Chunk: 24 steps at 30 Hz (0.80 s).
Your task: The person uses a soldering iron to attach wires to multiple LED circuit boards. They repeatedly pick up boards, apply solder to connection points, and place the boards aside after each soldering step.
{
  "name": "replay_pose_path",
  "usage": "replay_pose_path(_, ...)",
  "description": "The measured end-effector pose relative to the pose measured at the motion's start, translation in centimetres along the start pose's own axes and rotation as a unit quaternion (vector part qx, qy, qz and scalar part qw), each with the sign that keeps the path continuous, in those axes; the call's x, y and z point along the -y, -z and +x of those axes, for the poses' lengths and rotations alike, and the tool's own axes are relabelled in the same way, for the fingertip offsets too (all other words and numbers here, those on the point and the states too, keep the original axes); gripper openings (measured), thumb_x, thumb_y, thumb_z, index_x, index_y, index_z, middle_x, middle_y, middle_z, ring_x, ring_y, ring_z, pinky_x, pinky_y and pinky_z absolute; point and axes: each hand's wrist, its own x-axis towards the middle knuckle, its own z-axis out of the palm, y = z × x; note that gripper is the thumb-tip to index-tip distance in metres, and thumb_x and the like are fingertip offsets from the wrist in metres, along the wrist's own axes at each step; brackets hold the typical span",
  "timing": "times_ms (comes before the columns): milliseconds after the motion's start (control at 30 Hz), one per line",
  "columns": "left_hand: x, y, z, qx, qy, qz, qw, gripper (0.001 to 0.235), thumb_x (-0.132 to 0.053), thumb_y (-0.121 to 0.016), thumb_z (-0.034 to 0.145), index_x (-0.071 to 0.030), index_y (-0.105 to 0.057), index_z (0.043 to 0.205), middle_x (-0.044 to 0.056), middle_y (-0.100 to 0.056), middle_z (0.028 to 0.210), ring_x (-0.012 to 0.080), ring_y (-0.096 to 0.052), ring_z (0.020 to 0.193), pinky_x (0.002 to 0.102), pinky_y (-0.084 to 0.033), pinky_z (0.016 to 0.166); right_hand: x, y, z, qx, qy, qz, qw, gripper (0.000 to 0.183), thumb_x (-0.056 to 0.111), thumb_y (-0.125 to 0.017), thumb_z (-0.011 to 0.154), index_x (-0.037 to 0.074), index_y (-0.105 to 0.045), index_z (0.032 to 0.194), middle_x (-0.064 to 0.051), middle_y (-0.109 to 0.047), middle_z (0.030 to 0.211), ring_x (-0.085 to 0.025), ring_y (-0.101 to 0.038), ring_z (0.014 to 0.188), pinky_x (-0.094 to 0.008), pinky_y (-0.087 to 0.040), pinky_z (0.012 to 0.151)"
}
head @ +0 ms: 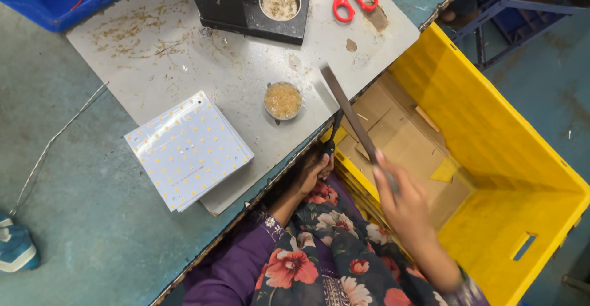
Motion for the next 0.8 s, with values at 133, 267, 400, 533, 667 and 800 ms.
replay_pose_path(133, 0.8, -0.5, -0.5, -0.024, 0.015, 0.001, 1.000, 0.037, -0.045, -0.051, 0.107, -0.010, -0.052, 0.095, -0.005, -0.040, 0.070, 0.0057, -0.036, 0.059, 0.023, -0.032, 0.056, -0.7, -1.4, 5.2, 0.042, -0.067, 0.024, 0.997, 0.025, 0.015, -0.069, 0.102, 0.007, -0.073, 0.125, -0.008, -0.067, 0.073, -0.014, -0.062, 0.060, -0.028, -0.049, 0.059)
replay_pose_path(267, 0.2, 0.0, -0.5, -0.032, 0.022, 0.007, 0.999, 0.037, -0.046, -0.052, 0.107, -0.010, -0.052, 0.096, -0.006, -0.039, 0.070, 0.0055, -0.035, 0.058, 0.023, -0.032, 0.056, -0.1, 1.9, 2.9, 0.027, -0.090, 0.039, 0.995, 0.027, 0.013, -0.068, 0.102, 0.006, -0.071, 0.128, -0.003, -0.067, 0.074, -0.008, -0.060, 0.062, -0.024, -0.047, 0.058)
replay_pose_path(400, 0.1, -0.3, -0.3, -0.008, 0.008, -0.004, 1.000, 0.036, -0.045, -0.053, 0.107, -0.011, -0.051, 0.098, -0.006, -0.039, 0.072, 0.0052, -0.036, 0.062, 0.023, -0.032, 0.057, 0.3, 4.2, -2.8, 0.013, -0.108, -0.003, 0.994, 0.023, 0.009, -0.071, 0.098, 0.002, -0.072, 0.119, -0.008, -0.074, 0.088, -0.008, -0.065, 0.066, -0.025, -0.052, 0.062)
replay_pose_path(533, 0.4, -0.4, 0.3, -0.001, 0.020, -0.033, 0.999, 0.036, -0.047, -0.053, 0.107, -0.011, -0.051, 0.100, -0.006, -0.038, 0.072, 0.0045, -0.035, 0.061, 0.022, -0.031, 0.057, 0.2, 1.6, -2.3, -0.010, -0.029, -0.010, 0.999, 0.020, 0.011, -0.071, 0.099, 0.002, -0.071, 0.117, -0.014, -0.076, 0.103, -0.013, -0.072, 0.080, -0.028, -0.055, 0.069)
replay_pose_path(667, 0.9, -0.4, -0.2, -0.016, 0.036, -0.040, 0.998, 0.037, -0.047, -0.052, 0.106, -0.010, -0.052, 0.100, -0.006, -0.040, 0.073, 0.0045, -0.035, 0.061, 0.022, -0.031, 0.057, -0.5, -1.0, 3.6, 0.062, -0.106, -0.053, 0.991, 0.020, 0.015, -0.075, 0.098, 0.007, -0.076, 0.117, -0.015, -0.065, 0.067, -0.019, -0.059, 0.052, -0.033, -0.045, 0.053)
replay_pose_path(800, 1.7, 0.2, -0.1, -0.008, 0.033, -0.030, 0.999, 0.038, -0.048, -0.051, 0.107, -0.010, -0.052, 0.099, -0.006, -0.039, 0.071, 0.0046, -0.034, 0.058, 0.022, -0.030, 0.056, -0.4, -0.2, 5.0, 0.015, -0.047, 0.014, 0.999, 0.025, 0.013, -0.071, 0.102, 0.007, -0.073, 0.125, -0.009, -0.070, 0.076, -0.012, -0.062, 0.061, -0.026, -0.047, 0.057)
